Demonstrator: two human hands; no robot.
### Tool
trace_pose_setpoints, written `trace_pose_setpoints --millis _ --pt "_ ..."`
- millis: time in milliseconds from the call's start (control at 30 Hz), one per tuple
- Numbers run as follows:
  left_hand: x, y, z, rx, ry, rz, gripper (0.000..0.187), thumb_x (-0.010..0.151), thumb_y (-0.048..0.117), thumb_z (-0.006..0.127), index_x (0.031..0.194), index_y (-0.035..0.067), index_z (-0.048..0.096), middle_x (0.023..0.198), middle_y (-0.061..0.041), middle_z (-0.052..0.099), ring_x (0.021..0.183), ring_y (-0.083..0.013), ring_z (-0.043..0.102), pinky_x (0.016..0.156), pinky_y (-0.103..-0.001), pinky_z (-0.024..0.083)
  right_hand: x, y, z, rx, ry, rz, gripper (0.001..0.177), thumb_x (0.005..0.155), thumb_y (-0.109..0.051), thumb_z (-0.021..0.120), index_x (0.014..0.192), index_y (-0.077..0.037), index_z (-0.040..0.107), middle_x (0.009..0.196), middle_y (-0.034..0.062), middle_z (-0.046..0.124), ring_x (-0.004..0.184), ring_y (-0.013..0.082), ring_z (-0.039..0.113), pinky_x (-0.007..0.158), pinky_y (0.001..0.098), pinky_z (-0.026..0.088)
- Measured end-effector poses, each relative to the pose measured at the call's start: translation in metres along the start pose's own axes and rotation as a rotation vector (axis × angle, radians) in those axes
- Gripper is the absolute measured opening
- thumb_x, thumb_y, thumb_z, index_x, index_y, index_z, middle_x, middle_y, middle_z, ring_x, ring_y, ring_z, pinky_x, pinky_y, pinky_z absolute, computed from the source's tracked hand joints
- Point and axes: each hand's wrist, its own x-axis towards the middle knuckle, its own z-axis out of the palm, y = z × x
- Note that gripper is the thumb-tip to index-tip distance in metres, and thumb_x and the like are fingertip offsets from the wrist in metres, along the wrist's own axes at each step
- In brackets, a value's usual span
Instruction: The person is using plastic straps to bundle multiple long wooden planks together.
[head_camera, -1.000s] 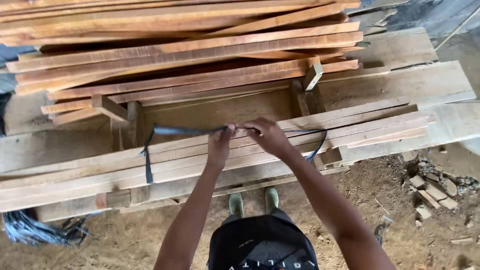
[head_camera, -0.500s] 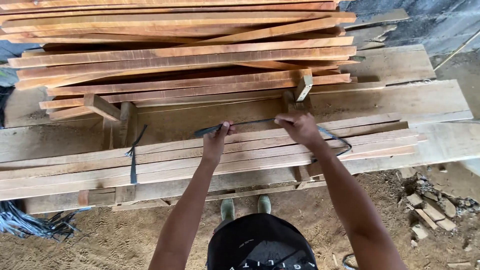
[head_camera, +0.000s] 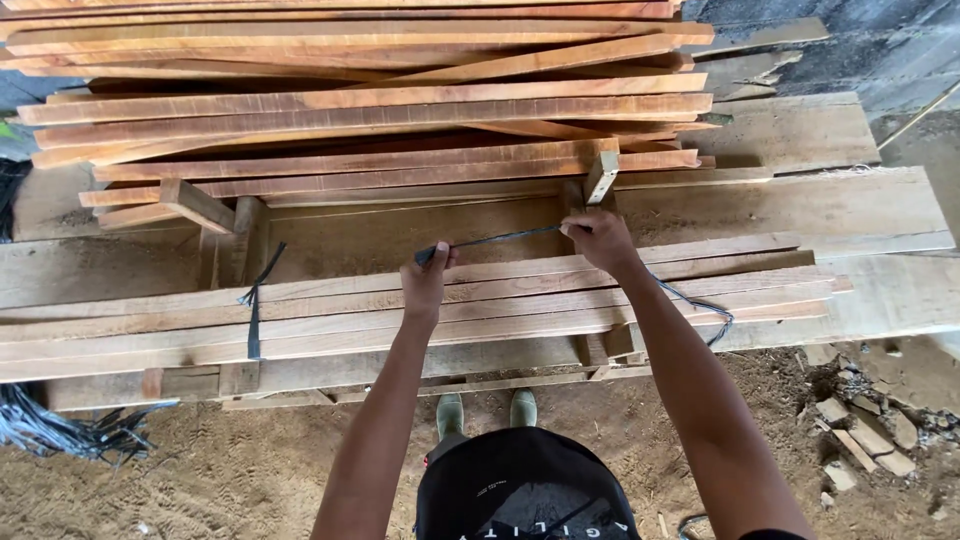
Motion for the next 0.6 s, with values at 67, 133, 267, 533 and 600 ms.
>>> trace_pose_setpoints --millis 67,133,267,533,600 --pt "-0.005 0.003 -0.002 0.030 0.026 0.015 0.019 0.103 0.017 0.068 0.095 0.003 0.078 0.080 -0.010 0.073 0.071 -0.0145 0.066 0.073 -0.033 0.057 0.005 0.011 0.006 0.000 -0.018 0.022 0.021 0.089 -0.017 0.077 0.109 -0.019 0.082 0.095 0.0121 0.078 0.095 0.0369 0.073 0.083 0.0496 0.056" --pt "-0.005 0.000 -0.004 0.058 0.053 0.035 0.020 0.104 0.017 0.067 0.093 0.004 0.078 0.078 -0.008 0.071 0.071 -0.0129 0.063 0.075 -0.032 0.056 0.014 0.017 0.011 -0.001 -0.033 0.038 0.021 0.089 -0.019 0.077 0.109 -0.022 0.082 0.097 0.0088 0.078 0.097 0.0337 0.073 0.085 0.0468 0.056" --pt "-0.007 -0.008 -0.005 0.129 0.152 0.128 0.017 0.102 0.014 0.067 0.099 0.003 0.079 0.077 -0.008 0.073 0.068 -0.0111 0.062 0.071 -0.029 0.055 0.026 0.025 0.026 -0.032 -0.062 0.124 0.022 0.093 -0.022 0.072 0.113 -0.025 0.080 0.101 0.0054 0.078 0.096 0.0344 0.072 0.087 0.0507 0.056" --pt "-0.024 -0.029 -0.010 0.663 0.213 0.342 0.023 0.104 0.031 0.069 0.091 0.013 0.075 0.079 -0.008 0.076 0.076 -0.0264 0.076 0.069 -0.040 0.058 0.032 0.057 0.039 -0.112 -0.109 0.254 0.027 0.104 -0.023 0.060 0.126 -0.030 0.075 0.118 0.0072 0.073 0.108 0.0365 0.069 0.090 0.0560 0.057" --pt "-0.019 -0.037 -0.009 0.665 0.290 0.390 0.025 0.105 0.025 0.067 0.091 0.004 0.070 0.080 -0.016 0.073 0.079 -0.0375 0.074 0.070 -0.046 0.057 0.038 0.078 0.047 -0.116 -0.019 0.359 0.027 0.104 -0.024 0.058 0.122 -0.032 0.076 0.111 0.0040 0.074 0.103 0.0362 0.070 0.089 0.0556 0.057"
